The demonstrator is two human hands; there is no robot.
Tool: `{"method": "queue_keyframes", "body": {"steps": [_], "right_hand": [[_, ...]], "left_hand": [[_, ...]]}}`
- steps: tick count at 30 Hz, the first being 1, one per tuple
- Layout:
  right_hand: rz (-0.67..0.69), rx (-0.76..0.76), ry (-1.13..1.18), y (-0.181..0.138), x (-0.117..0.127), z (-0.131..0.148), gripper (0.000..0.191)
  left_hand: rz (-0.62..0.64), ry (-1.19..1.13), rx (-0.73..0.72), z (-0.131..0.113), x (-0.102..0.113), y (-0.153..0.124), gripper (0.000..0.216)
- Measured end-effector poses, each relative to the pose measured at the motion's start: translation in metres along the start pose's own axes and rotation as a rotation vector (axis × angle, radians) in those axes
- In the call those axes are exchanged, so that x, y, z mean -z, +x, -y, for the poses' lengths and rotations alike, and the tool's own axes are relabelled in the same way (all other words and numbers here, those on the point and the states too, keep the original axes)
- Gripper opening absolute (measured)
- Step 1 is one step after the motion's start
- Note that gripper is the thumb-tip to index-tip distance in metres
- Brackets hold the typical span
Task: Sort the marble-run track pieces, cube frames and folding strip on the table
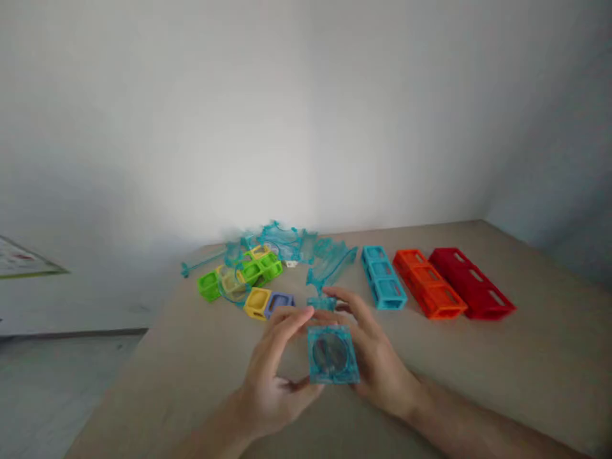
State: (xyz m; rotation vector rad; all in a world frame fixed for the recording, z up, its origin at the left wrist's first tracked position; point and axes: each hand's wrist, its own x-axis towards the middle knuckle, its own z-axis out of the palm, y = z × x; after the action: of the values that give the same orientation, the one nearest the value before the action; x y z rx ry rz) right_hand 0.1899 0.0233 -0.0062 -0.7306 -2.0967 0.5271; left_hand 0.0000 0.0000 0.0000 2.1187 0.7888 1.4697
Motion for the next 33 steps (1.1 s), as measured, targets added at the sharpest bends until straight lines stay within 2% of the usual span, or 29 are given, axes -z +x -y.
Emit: {"method": "queue_keyframes", "body": {"steps": [4,8,17,22,24,28,30,33], "right_hand": [[-0.023,-0.009,-0.028,0.0,-0.002,-0.002,0.056],[-0.008,-0.02,-0.021,0.001,-0.002,-0.001,0.055],[0.037,-0.029,-0.005,0.002,-0.002,-0.001,0.063],[0.019,-0.024,0.0,-0.001,-0.002,0.0,0.059],[0.007,-0.033,0.031,-0.002,-0.002,0.001,0.065],[-0.151,-0.11,0.227,-0.004,-0.009,-0.002,0.085],[-0.232,-0.21,0.42,-0.003,-0.013,-0.005,0.076],[-0.207,-0.471,0.868,-0.001,-0.016,-0.008,0.049]], "left_hand": [[0.003,0.035,-0.086,-0.001,0.002,0.005,0.069],[0.061,0.086,-0.137,-0.006,0.004,0.012,0.059],[0.053,0.103,-0.145,-0.007,0.004,0.014,0.058],[0.081,0.156,-0.229,-0.009,0.005,0.013,0.055],[0.102,0.178,-0.284,-0.01,0.006,0.011,0.054],[0.133,0.21,-0.356,-0.009,0.007,0.009,0.049],[0.133,0.226,-0.382,-0.007,0.008,0.006,0.048],[0.147,0.249,-0.429,-0.002,0.009,0.002,0.05]]}}
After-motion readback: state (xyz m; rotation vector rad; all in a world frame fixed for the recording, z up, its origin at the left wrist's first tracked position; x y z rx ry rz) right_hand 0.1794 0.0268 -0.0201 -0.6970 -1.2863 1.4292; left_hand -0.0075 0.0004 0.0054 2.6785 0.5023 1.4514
